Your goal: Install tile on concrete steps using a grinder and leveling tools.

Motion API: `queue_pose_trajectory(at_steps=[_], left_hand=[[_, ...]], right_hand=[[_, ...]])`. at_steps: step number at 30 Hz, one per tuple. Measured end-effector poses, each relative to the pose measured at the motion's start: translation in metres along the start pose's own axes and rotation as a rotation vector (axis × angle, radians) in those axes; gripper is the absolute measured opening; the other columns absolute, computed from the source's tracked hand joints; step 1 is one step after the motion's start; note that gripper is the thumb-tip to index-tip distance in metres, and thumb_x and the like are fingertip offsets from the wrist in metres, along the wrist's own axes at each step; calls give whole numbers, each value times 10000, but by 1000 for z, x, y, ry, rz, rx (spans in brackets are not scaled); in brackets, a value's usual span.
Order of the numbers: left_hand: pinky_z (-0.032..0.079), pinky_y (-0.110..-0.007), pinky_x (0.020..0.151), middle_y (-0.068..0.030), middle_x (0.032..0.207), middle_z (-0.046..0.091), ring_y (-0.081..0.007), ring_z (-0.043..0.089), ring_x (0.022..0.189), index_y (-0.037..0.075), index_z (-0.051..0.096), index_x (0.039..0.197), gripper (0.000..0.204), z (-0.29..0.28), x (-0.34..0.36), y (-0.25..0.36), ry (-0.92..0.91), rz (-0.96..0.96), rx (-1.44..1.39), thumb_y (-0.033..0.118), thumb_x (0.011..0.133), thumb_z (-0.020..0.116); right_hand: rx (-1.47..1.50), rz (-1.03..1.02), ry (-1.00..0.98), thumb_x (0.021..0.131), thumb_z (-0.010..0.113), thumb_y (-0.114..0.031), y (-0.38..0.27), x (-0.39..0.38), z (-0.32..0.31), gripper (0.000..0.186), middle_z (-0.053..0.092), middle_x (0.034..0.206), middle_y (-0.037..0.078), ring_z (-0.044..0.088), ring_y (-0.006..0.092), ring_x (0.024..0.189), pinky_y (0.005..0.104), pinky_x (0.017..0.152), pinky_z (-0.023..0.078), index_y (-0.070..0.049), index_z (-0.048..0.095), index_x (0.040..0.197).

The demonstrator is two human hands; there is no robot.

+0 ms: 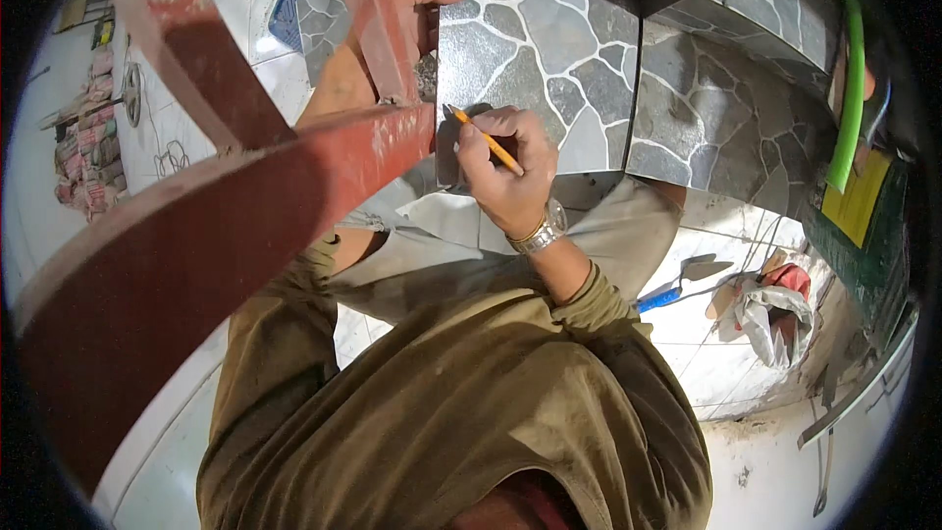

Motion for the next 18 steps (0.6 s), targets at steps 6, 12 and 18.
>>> queue_pose_trajectory(at_steps=[6, 12, 18], left_hand=[[553, -345, 769, -76, 950, 681, -205, 681, 849, 50, 621, 1110, 238, 2, -6, 5, 57, 19, -38, 88, 876, 647], [554, -342, 799, -79, 969, 679, -207, 685, 883, 35, 616, 1136, 279, 1, -2, 5, 39, 54, -53, 81, 863, 645], [487, -392, 1003, -103, 1192, 639, -218, 632, 1106, 29, 497, 1336, 434, 2, -5, 2, 18, -4, 34, 108, 913, 558]], right_hand=[[-49, -161, -50, 781, 735, -2, -15, 7, 11, 135, 663, 740, 151, 669, 283, 613, 327, 555, 526, -11, 604, 814], [-72, -161, -49, 772, 737, 14, -17, 11, 13, 141, 663, 742, 153, 665, 287, 609, 333, 541, 520, -12, 604, 811], [-52, -185, -48, 759, 737, 26, -15, 8, 14, 150, 663, 740, 156, 666, 287, 597, 333, 524, 515, -12, 603, 813]])
Point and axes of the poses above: each hand's wrist, its own x-axis towards the middle knuckle, its own z-axis out of the palm, y = z × x, the point moved 10 cm from there along x, towards the middle knuckle
